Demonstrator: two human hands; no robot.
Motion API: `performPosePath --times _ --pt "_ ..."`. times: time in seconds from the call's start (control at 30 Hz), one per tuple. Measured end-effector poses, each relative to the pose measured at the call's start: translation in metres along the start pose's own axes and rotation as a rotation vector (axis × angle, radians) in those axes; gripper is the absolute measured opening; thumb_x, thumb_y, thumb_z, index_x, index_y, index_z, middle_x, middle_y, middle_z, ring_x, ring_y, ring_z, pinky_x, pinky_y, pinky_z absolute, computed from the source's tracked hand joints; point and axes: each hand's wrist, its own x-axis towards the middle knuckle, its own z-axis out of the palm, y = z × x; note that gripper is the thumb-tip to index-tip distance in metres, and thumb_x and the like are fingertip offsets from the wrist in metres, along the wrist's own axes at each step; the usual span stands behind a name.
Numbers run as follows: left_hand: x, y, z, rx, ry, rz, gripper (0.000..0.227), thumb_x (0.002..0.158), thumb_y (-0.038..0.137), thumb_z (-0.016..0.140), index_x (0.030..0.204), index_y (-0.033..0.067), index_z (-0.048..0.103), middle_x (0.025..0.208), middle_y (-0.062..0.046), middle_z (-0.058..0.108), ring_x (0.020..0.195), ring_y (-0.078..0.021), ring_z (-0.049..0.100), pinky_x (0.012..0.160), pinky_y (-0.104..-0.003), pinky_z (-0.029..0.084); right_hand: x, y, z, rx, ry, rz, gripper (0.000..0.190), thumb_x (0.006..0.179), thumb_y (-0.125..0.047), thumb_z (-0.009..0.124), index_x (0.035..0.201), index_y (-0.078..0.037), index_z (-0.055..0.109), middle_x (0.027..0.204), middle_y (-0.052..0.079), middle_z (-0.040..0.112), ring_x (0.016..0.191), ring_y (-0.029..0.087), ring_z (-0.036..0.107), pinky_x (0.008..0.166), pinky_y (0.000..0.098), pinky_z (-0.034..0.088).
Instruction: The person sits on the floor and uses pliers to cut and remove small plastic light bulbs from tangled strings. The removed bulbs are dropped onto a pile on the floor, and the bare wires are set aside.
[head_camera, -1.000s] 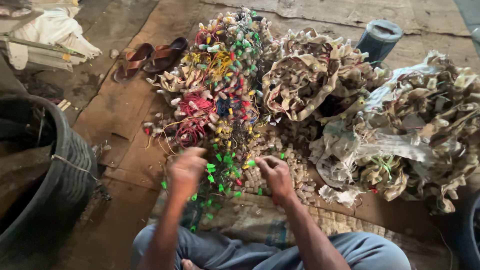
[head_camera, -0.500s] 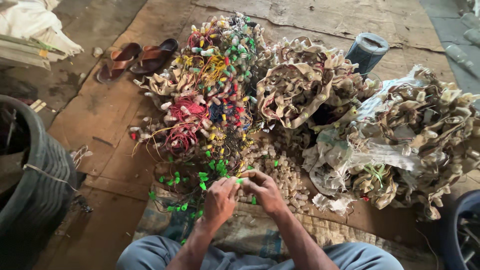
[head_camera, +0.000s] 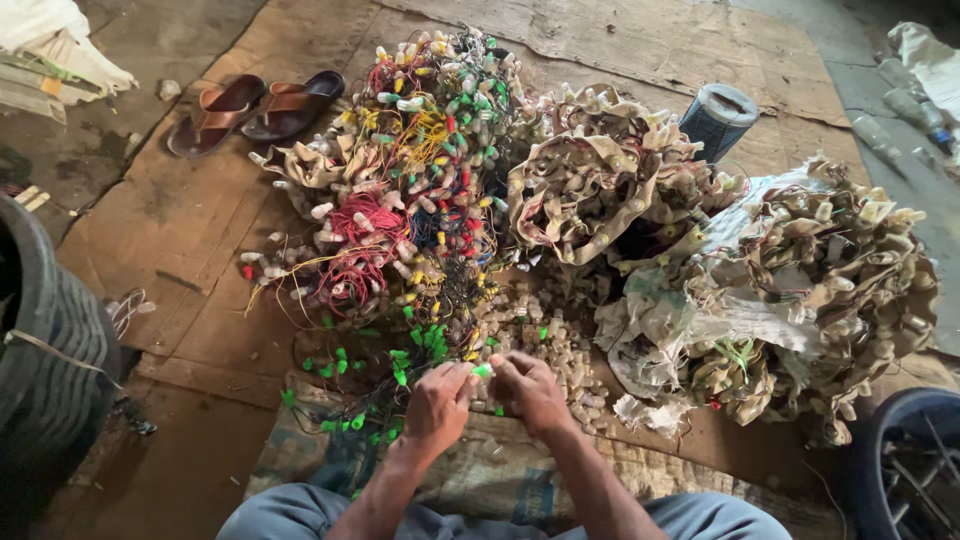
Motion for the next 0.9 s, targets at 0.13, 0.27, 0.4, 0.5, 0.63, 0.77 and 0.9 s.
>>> performPosePath --times 0.13,0.27,0.4,0.5,0.63,0.77,0.9 --pt "0.001 0.000 0.000 -0.020 0.007 -0.039 0.011 0.088 0.007 0.070 0.098 0.0017 0.068 0.086 -0.017 0.069 0.079 -0.0395 0.067 0.067 -0.047 0.053 0.000 0.002 0.000 0.202 -0.059 -0.240 0.023 0.085 0.004 0.060 0.103 -0.007 0.068 0.112 0.007 0.069 0.090 0.013 0.064 0.071 0.0273 0.053" --pt "0.002 -0.002 0.002 0.019 -0.032 -0.028 0.009 0.090 0.009 0.070 0.096 0.0022 0.068 0.087 -0.017 0.069 0.080 -0.0401 0.066 0.069 -0.048 0.053 0.007 0.009 -0.002 0.110 0.075 -0.002 0.014 0.096 -0.003 0.063 0.106 -0.008 0.073 0.096 0.016 0.068 0.079 0.021 0.063 0.065 0.0325 0.052" --pt "0.000 -0.006 0.005 0.010 -0.024 -0.076 0.010 0.090 0.010 0.070 0.097 0.0024 0.070 0.088 -0.017 0.069 0.081 -0.0402 0.067 0.070 -0.047 0.053 0.008 0.015 -0.008 0.198 0.029 -0.379 0.025 0.085 0.006 0.060 0.106 -0.001 0.071 0.111 0.014 0.071 0.097 0.019 0.069 0.086 0.0322 0.058" --pt "0.002 -0.009 0.004 0.003 -0.045 -0.122 0.011 0.091 0.011 0.070 0.098 0.0019 0.070 0.089 -0.018 0.069 0.081 -0.0407 0.066 0.069 -0.047 0.053 0.008 0.010 -0.012 -0.185 0.203 -0.452 0.027 0.079 0.001 0.061 0.104 -0.001 0.070 0.134 0.004 0.062 0.107 0.015 0.071 0.090 0.0311 0.061" --pt "0.002 -0.004 0.004 -0.017 -0.034 -0.087 0.012 0.092 0.011 0.069 0.099 0.0014 0.070 0.091 -0.017 0.069 0.082 -0.0400 0.067 0.070 -0.047 0.053 0.007 0.004 -0.002 -0.188 0.173 -0.301 0.028 0.086 -0.011 0.071 0.114 -0.004 0.068 0.104 0.005 0.072 0.092 0.013 0.069 0.079 0.0287 0.057" --pt "0.004 0.003 0.001 -0.053 -0.064 -0.099 0.014 0.089 0.008 0.069 0.101 0.0016 0.070 0.093 -0.017 0.070 0.083 -0.0387 0.068 0.071 -0.045 0.055 0.004 0.002 0.007 -0.129 0.120 -0.121 0.020 0.094 -0.019 0.070 0.107 -0.004 0.075 0.082 0.006 0.075 0.071 0.013 0.067 0.064 0.0278 0.055" --pt "0.006 0.000 -0.004 -0.030 0.040 -0.071 0.016 0.083 0.005 0.071 0.098 0.0018 0.069 0.097 -0.018 0.070 0.085 -0.0391 0.069 0.074 -0.044 0.056 0.002 0.000 -0.001 -0.031 0.215 -0.118 0.022 0.094 -0.018 0.075 0.105 0.001 0.078 0.077 0.007 0.066 0.063 0.014 0.053 0.053 0.0302 0.041"
